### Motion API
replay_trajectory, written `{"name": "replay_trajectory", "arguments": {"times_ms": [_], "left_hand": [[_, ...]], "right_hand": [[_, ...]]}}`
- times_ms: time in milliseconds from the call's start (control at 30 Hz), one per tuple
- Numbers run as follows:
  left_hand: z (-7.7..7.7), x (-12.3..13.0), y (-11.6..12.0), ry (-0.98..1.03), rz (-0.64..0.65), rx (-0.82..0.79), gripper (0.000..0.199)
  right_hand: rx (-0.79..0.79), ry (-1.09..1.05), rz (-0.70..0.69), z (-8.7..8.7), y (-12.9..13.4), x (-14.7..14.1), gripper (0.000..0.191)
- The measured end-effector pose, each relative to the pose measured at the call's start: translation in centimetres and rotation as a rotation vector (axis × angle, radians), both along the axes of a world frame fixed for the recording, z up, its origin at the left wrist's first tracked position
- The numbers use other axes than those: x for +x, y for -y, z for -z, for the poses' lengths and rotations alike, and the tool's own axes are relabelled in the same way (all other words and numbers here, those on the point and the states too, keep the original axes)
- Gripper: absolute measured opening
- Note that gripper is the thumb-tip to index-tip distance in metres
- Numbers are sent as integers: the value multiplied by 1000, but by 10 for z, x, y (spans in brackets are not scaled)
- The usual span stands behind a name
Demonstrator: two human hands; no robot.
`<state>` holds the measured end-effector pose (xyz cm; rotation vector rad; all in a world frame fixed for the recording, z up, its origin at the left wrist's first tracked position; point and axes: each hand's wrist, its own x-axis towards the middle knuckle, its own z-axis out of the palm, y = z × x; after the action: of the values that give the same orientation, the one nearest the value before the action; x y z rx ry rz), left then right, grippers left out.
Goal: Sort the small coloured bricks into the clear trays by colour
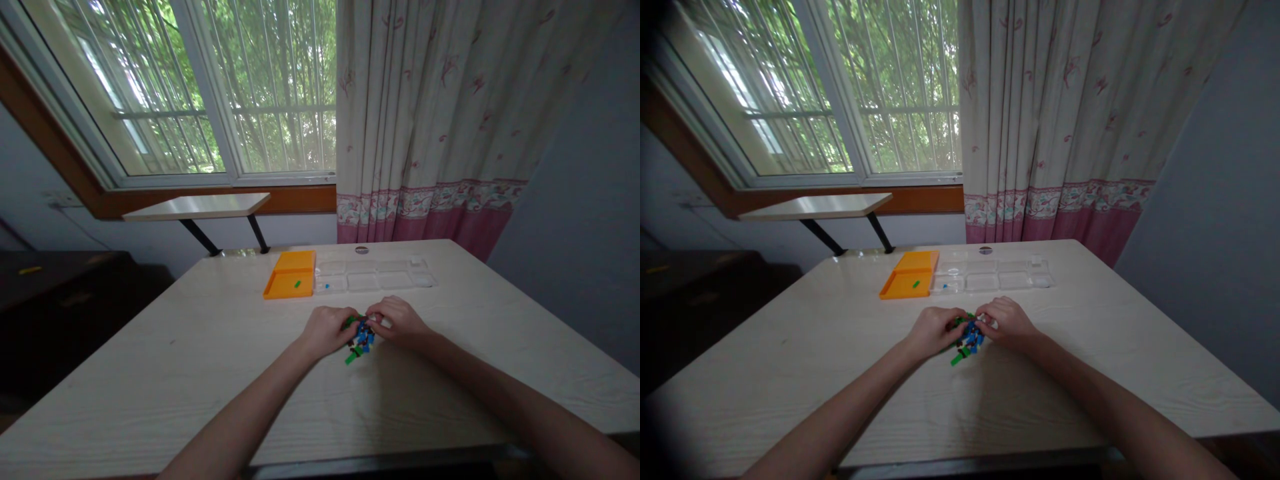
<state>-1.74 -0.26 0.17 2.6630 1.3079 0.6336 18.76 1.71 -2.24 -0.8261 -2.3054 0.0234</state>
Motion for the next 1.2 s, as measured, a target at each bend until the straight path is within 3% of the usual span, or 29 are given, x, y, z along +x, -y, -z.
{"name": "replay_trajectory", "arguments": {"times_ms": [367,667,800,1033,1200], "left_hand": [[0,-1,1,84,27,-66,19],[-6,-16,-9,18,-9,-60,22],[-6,-31,-19,-74,-68,-36,25],[-5,-36,-23,-188,-18,1,27],[-7,-31,-19,-223,25,5,23]], "right_hand": [[-55,-98,-8,-2,3,-3,11],[69,-161,38,-6,-3,2,8],[155,-190,89,-21,-10,12,9],[324,-165,141,-60,-32,15,11],[414,-196,209,-60,-44,9,12]]}}
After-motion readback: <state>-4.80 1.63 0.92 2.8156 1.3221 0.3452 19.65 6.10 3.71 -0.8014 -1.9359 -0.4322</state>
